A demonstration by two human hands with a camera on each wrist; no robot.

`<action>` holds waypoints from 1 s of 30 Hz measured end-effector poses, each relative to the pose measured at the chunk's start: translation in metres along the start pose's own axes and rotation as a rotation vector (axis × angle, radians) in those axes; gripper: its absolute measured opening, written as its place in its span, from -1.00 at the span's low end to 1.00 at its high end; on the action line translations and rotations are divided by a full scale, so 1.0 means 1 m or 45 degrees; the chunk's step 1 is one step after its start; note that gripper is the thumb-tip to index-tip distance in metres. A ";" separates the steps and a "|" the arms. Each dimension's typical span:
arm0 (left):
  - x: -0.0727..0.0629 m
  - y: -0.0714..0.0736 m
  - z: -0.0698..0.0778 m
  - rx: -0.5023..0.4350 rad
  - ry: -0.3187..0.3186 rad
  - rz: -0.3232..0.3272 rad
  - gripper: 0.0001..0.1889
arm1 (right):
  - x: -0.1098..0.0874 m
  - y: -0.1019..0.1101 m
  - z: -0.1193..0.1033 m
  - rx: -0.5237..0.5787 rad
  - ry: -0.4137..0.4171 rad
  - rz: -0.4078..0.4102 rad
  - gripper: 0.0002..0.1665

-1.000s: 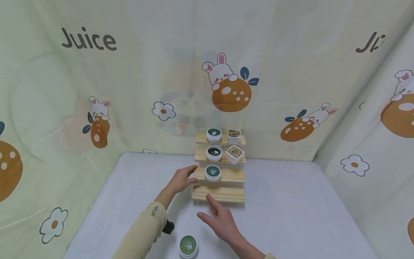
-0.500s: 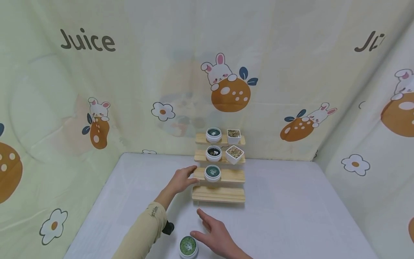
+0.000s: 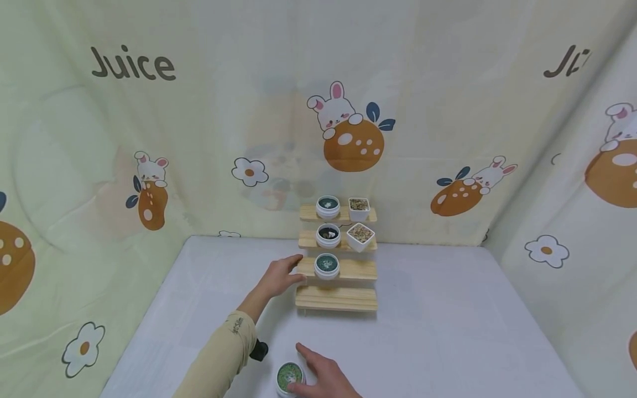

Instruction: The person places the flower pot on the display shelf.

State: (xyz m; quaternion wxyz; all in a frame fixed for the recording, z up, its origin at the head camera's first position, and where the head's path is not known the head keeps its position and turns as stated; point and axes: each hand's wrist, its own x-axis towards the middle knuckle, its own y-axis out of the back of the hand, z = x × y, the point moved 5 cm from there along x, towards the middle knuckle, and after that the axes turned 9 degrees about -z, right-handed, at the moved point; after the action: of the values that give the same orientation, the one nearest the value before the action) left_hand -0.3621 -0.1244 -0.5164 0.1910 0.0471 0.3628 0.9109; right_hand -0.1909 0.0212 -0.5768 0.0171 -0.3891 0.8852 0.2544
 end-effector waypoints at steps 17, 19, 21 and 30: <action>-0.001 0.001 0.002 0.010 0.001 -0.017 -0.33 | 0.000 -0.016 0.008 0.082 0.020 0.020 -0.10; -0.001 0.001 0.003 0.006 -0.004 -0.012 -0.33 | 0.000 -0.017 0.008 0.132 0.029 0.015 -0.10; -0.001 0.002 0.003 0.004 -0.013 -0.005 -0.34 | 0.000 -0.017 0.008 0.159 0.030 0.016 -0.10; -0.003 0.002 0.004 0.010 -0.008 0.001 -0.35 | 0.000 -0.017 0.007 0.083 0.124 0.065 -0.11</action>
State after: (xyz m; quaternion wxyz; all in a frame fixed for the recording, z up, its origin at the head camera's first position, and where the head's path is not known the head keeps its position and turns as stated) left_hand -0.3595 -0.1244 -0.5121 0.1916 0.0507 0.3658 0.9093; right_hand -0.1800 0.0150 -0.5903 -0.0196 -0.3776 0.9025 0.2064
